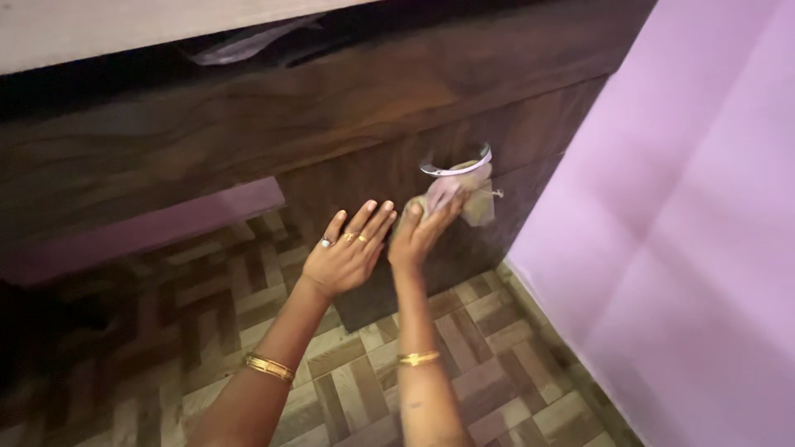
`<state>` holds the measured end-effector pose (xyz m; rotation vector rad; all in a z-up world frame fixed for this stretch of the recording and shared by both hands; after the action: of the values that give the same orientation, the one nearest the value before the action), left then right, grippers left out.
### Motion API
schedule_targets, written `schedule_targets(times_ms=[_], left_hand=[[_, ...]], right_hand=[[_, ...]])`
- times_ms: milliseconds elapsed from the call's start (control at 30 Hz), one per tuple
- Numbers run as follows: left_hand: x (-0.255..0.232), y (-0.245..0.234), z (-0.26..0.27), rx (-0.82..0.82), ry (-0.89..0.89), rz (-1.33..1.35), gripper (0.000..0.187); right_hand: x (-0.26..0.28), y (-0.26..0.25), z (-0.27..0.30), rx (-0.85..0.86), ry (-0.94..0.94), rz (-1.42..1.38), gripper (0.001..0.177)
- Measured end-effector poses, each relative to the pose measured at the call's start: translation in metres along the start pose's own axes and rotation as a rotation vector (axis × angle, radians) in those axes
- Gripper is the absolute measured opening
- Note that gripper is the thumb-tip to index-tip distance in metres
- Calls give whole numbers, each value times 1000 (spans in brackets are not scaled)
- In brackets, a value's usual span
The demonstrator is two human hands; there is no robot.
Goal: The person wipes the surfaces and drawers of a wooden desk with a cloth, moving a backpack and a motorcycle helmet aside to reach the workspace.
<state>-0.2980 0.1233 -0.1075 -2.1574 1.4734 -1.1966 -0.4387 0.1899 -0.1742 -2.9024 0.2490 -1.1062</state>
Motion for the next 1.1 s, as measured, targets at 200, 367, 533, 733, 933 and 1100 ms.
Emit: schedule_targets(times_ms=[200, 367, 533, 733, 933, 1100], left_hand=[[-4, 2, 4, -33, 13, 16, 53], [-5, 11, 4, 16, 8, 78, 56], [-5, 11, 8, -13, 5, 69, 57], [-15, 23, 14, 47, 11, 178, 60], [-16, 22, 18, -12, 16, 105, 58], [-16, 29, 14, 40, 15, 199, 63]], right_hand=[[-160, -17, 86, -169, 465, -137, 76], [-220, -46, 112, -191, 1041, -250, 78], [-116, -25, -1, 2, 562, -188, 81], [-93, -20, -15, -26, 132, -154, 77], [-225, -49, 54, -182, 643, -241, 81], [-189, -37, 36, -214, 805, -255, 80]])
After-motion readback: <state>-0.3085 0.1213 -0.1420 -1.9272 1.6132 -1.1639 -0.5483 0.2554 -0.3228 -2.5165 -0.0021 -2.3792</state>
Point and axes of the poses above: each hand's wrist, its own z-axis away from the middle knuckle, its own y-axis out of the palm, x = y × z, the point moved 9 cm from there along -z, towards the middle knuckle, and after that the axes turned 6 degrees about x, right-handed, at the moved point
